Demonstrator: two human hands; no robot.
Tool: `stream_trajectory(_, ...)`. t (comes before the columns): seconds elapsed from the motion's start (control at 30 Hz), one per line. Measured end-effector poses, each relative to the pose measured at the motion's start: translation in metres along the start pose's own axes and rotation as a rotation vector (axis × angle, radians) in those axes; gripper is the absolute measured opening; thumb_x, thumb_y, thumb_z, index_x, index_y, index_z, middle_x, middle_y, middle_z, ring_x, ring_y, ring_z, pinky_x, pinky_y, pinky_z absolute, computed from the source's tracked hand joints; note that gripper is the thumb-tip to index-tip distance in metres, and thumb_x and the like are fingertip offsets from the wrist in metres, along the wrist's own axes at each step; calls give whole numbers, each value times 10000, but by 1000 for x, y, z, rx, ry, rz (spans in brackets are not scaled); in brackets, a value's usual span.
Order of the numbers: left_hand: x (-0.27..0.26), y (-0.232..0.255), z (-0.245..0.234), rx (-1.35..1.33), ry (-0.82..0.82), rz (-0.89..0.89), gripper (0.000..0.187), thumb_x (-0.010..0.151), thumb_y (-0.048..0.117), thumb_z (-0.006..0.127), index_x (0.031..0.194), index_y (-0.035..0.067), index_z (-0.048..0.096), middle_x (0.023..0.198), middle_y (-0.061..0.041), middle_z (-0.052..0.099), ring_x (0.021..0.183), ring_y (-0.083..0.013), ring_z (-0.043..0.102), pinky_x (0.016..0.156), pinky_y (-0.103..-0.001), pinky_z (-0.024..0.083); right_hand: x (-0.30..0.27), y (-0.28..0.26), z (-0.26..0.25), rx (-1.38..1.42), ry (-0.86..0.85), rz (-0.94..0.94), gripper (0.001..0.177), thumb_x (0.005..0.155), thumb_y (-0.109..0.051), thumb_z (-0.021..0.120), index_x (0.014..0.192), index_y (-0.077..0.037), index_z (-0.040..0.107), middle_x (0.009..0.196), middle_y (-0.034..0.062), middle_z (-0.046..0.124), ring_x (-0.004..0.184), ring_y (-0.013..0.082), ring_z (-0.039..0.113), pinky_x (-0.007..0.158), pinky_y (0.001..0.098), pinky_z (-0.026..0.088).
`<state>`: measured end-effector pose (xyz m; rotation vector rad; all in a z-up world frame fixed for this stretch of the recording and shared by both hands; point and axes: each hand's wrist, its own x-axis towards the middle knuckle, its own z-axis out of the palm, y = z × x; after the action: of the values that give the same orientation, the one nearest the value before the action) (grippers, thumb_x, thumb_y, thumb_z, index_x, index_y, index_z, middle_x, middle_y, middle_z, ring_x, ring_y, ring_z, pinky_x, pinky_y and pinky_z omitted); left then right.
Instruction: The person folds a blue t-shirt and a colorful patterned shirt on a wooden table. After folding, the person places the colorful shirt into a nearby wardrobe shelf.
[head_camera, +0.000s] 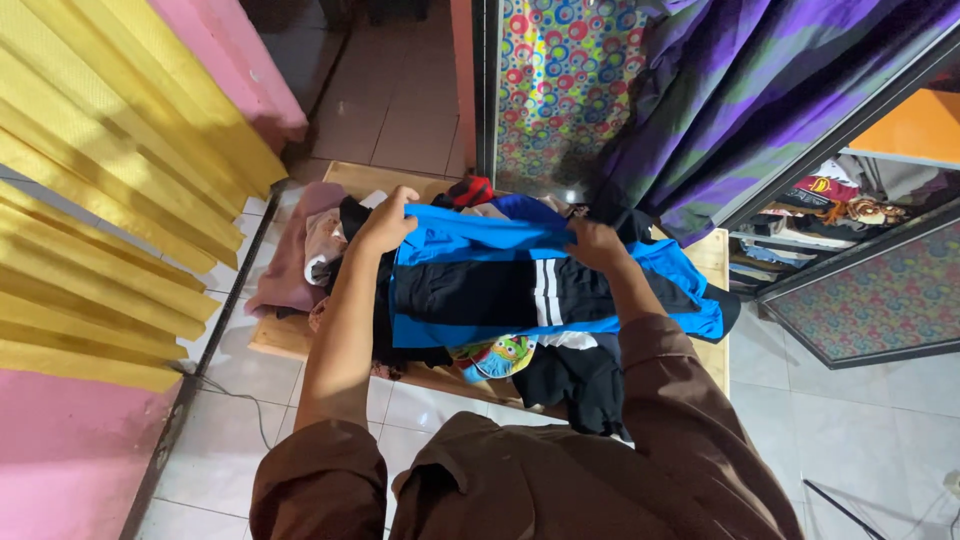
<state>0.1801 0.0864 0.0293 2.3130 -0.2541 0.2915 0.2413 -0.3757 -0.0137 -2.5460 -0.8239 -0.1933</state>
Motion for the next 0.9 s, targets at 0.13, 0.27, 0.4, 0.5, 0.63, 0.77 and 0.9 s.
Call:
stream_trajectory(0.13,-37,106,-33,539,197,162,263,867,120,747,1099,72,632,1100,-129,665,1100,-348,617,961,-497,444,-13,-70,-50,-198,280,64,363,750,-219,776,1088,-118,692,1039,113,708,1017,345,672,894,474,478)
stream_trajectory(0.27,-92,112,-15,665,105,185,283,796,148,773,1039,91,640,1165,-94,631,1188,-327,584,1088,-567,378,-54,-78,-38,-333,207,-17,317,674,-254,818,936,-142,679,928,79,677,948,306,653,852,470,434)
stream_trajectory(0.4,-116,105,-6,589,-5,88,296,749,145,789,1004,97,647,1245,-43,636,1252,-265,560,1145,-659,317,-77,-75,-30,-237,206,-115,319,666,-256,811,925,-131,674,920,67,671,946,289,653,878,463,434)
stream_trajectory(0.5,-115,118,-16,638,18,30,337,754,178,788,1061,114,664,1330,-43,623,1344,-255,537,1175,-652,307,-73,-88,-44,-220,213,-38,303,706,-258,809,928,-114,663,944,68,674,992,301,659,919,464,442)
stream_trajectory(0.63,-113,123,-7,701,-183,-155,459,748,259,804,1145,85,654,1384,-95,565,1346,-323,471,1071,-721,236,-74,-66,-20,-168,68,-121,410,676,-368,865,933,-94,702,916,125,686,907,363,643,858,523,436)
stream_trajectory(0.77,-93,167,5,558,-22,-227,507,798,372,805,1162,61,638,1431,-163,545,1332,-358,474,1090,-672,263,-63,-27,-16,42,278,125,289,871,-364,793,1020,-131,708,1065,113,703,1056,348,653,929,477,504)
stream_trajectory(0.9,-67,179,87,332,176,74,379,851,283,803,1091,43,633,1323,-200,630,1224,-389,579,1044,-521,437,-60,-2,-45,-373,696,455,590,738,-481,802,1095,-22,698,1075,223,696,997,416,631,837,521,498)
